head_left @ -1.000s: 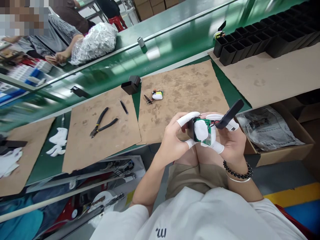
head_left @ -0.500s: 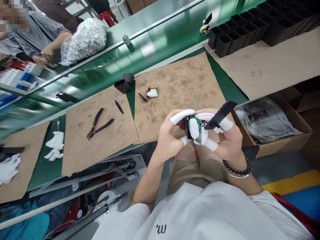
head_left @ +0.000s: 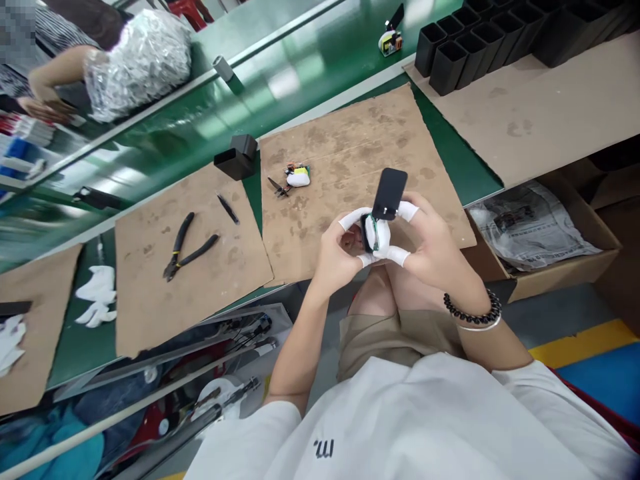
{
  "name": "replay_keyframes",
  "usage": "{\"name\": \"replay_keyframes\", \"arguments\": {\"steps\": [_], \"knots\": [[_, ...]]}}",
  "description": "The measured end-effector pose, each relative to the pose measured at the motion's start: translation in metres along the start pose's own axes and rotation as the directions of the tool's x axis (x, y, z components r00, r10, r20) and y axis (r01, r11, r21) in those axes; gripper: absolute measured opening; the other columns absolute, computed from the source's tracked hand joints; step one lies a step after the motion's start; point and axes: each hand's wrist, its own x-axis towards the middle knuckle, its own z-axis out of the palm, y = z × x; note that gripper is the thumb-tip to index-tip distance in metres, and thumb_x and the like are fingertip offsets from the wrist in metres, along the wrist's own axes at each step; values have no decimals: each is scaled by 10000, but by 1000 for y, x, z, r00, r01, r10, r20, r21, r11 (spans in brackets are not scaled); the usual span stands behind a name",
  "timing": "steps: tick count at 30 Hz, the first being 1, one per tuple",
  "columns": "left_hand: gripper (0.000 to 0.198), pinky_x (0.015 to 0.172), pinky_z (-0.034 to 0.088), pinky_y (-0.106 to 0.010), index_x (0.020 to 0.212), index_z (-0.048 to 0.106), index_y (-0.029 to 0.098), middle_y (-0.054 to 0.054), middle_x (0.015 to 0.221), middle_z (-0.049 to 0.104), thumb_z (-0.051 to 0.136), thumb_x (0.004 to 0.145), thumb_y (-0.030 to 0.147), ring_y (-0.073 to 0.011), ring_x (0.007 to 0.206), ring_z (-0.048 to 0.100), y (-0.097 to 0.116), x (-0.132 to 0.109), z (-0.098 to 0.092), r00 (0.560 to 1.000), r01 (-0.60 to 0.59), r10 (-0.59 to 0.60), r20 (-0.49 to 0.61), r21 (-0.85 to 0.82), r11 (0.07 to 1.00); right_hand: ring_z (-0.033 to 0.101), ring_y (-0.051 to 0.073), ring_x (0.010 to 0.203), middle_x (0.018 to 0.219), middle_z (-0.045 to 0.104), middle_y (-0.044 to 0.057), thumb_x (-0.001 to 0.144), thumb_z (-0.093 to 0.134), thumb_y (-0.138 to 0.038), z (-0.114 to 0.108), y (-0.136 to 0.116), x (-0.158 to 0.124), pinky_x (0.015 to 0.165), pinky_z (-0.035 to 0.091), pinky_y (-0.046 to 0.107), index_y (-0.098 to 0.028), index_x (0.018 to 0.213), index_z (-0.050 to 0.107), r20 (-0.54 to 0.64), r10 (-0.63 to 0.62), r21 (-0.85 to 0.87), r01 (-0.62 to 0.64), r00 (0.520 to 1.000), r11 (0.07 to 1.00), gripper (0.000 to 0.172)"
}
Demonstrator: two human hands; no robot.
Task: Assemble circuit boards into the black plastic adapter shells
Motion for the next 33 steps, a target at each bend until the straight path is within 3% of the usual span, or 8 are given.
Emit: {"name": "replay_keyframes", "arguments": {"steps": [4, 9, 13, 16, 22, 27, 30, 33], "knots": [[801, 669, 574, -278, 1239, 692, 167, -7, 889, 677, 952, 490, 283, -134, 691, 613, -6, 11, 0, 989, 146, -147, -29, -21, 989, 644, 331, 1244, 1320, 662, 95, 799, 769, -239, 1, 13, 25, 1078, 552, 512, -230, 1280, 656, 116, 105, 133, -121, 988, 984, 494], [799, 683, 591, -284, 1236, 682, 162, -29, 938, 704, 954, 502, 324, -153, 741, 637, -3, 14, -2, 990, 69, -77, -117, -75, 995, 572, 360, 1383, 1478, 592, 67, 673, 927, -354, -27, 19, 45, 1149, 515, 568, -310, 1397, 573, 351, 196, 267, -299, 916, 916, 807], [773, 772, 610, -309, 1247, 678, 177, -20, 962, 722, 946, 525, 244, -154, 774, 658, -8, 16, -6, 985, 52, -51, -167, 3, 999, 540, 306, 1432, 1512, 558, 38, 716, 916, -341, -44, 19, 49, 1185, 501, 516, -341, 1355, 574, 238, 262, 358, -336, 935, 871, 725], [734, 691, 586, -288, 1229, 702, 171, 11, 830, 678, 934, 532, 193, -129, 674, 603, -13, 18, -8, 988, 77, -72, -138, 31, 997, 604, 295, 1363, 1429, 622, 83, 755, 895, -353, -37, 19, 50, 1156, 527, 496, -279, 1287, 600, 216, 266, 336, -327, 939, 883, 613], [733, 699, 585, -276, 1264, 693, 158, -27, 935, 727, 905, 563, 137, -131, 718, 621, -16, 17, -5, 993, 33, -31, -116, 20, 999, 673, 283, 1267, 1375, 646, 99, 759, 895, -421, -6, 16, 47, 1110, 571, 482, -257, 1227, 589, 191, 121, 269, -170, 974, 948, 583], [728, 721, 595, -287, 1271, 701, 170, -37, 972, 739, 910, 574, 134, -137, 735, 634, -14, 16, -7, 993, 30, -27, -111, 23, 999, 583, 318, 1401, 1534, 584, 90, 858, 796, -398, -22, 17, 61, 1114, 560, 500, -299, 1415, 579, 180, 30, 89, -47, 983, 995, 605], [761, 735, 605, -313, 1262, 712, 163, -34, 911, 731, 944, 537, 164, -163, 753, 652, -11, 18, -14, 996, 87, -88, -29, -25, 996, 525, 331, 1465, 1531, 607, 52, 848, 795, -378, -41, 28, 83, 1198, 479, 543, -315, 1373, 659, 386, -16, 21, 8, 922, 1000, 546], [789, 761, 607, -326, 1227, 720, 141, -34, 891, 729, 964, 477, 165, -178, 778, 667, -7, 18, -21, 982, 170, -160, 97, -109, 979, 716, 293, 1222, 1264, 773, 52, 836, 794, -367, -46, 35, 97, 1087, 585, 496, -254, 1192, 761, 559, 60, 59, -112, 827, 992, 375]]}}
